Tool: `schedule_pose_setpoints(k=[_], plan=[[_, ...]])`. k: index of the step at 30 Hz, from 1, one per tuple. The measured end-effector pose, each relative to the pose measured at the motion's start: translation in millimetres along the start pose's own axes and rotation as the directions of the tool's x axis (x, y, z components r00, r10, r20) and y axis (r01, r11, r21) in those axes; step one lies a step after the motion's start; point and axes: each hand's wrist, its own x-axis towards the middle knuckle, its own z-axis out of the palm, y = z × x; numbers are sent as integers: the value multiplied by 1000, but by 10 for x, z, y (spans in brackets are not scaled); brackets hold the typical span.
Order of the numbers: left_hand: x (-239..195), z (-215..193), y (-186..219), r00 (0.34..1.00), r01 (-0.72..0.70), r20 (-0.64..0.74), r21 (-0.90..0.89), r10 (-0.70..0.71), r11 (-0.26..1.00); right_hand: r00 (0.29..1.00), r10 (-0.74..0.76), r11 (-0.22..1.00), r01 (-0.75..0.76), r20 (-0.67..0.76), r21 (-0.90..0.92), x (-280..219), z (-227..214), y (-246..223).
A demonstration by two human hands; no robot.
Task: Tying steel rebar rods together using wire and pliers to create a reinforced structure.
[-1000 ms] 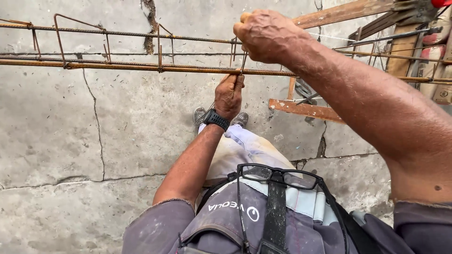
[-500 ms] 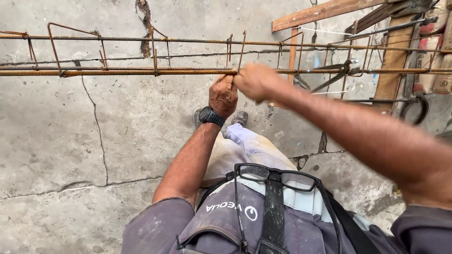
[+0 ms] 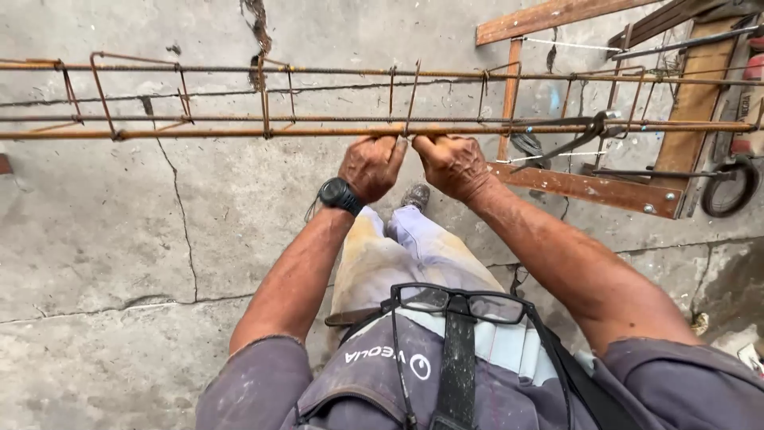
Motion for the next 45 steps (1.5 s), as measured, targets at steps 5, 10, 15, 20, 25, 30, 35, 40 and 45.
schedule_pose_setpoints(k=[5, 10, 15, 20, 25, 30, 35, 40, 45], plan=[[46, -43, 21, 999, 5, -40, -65, -7, 998, 994, -39, 996, 30, -104, -83, -71, 154, 67], [-14, 128, -25, 988, -8, -152, 21, 11, 1000, 980, 156, 936, -107, -124, 337, -46, -363, -110], [-5, 153, 185, 967, 55, -252, 100, -28, 993, 918, 245, 915, -325, 312, 238, 539, -742, 163], [-34, 161, 255, 944, 38, -325, 260, 51, 965, 592, 35, 568, -674, 805, 472, 529, 608, 824], [-47, -9, 348, 974, -57, -192, 321, 124, 945, 479, 311, 210, -877, 821, 432, 481, 761, 659], [-146, 72, 213, 978, -128, -102, 386, 180, 914, 724, 331, 271, -687, 604, 674, 477, -2, 411], [-178, 47, 201, 979, -159, -56, 379, 194, 912, 813, 359, 487, -583, 459, 651, 349, -610, -6], [-49, -125, 416, 983, -128, -79, 349, 165, 928, 870, 233, 545, -488, 435, 682, 169, -543, 106], [-201, 1, 319, 989, -57, -116, 296, 94, 954, 667, 147, 283, -736, 730, 615, 506, -511, 273]])
